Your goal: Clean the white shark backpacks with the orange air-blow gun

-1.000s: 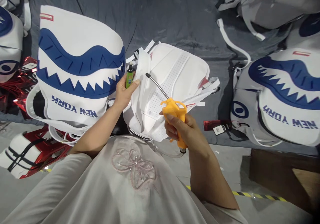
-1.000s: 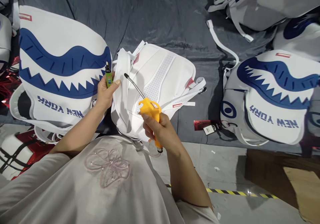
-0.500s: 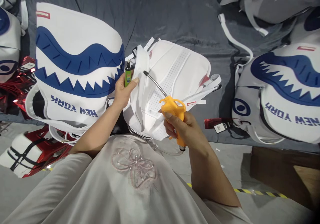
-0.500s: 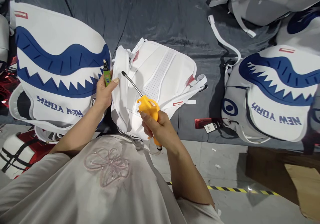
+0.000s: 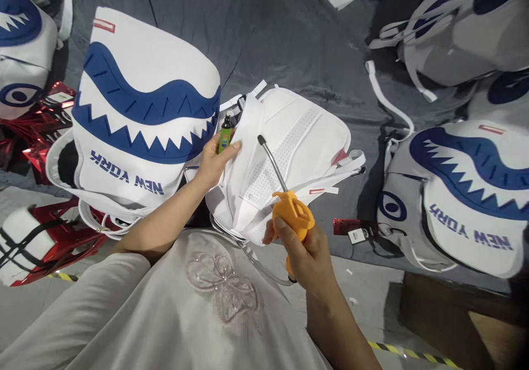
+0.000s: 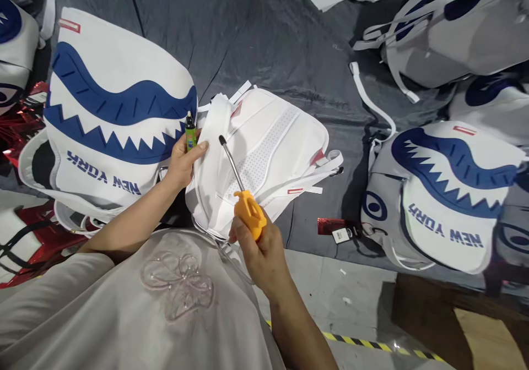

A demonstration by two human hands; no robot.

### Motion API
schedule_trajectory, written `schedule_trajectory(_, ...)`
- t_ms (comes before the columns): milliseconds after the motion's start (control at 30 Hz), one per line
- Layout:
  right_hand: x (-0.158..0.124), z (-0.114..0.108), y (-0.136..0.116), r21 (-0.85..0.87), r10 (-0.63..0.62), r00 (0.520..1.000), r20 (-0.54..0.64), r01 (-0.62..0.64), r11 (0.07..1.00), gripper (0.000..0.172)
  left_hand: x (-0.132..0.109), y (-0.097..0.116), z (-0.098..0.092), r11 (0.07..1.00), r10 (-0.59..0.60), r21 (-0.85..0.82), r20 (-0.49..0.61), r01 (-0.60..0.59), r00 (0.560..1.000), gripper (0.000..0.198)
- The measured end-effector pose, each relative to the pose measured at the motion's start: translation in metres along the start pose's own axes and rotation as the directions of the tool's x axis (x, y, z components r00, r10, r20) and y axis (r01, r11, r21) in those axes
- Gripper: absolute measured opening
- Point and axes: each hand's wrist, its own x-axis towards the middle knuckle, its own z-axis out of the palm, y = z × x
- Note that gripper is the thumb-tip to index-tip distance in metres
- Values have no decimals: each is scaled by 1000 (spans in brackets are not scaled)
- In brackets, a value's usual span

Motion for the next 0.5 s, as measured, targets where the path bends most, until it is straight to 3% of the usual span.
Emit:
schedule_trajectory(200, 0, 5, -6, -100, 21, 1000, 22, -19, 995, 25, 0, 0, 1, 1000, 1, -8, 1, -1, 1000, 52)
schedule_trajectory(500, -7, 8, 2, -158, 74, 997, -28, -77, 984, 30, 1, -2, -1, 1000, 16, -15, 3, -16, 1000, 53)
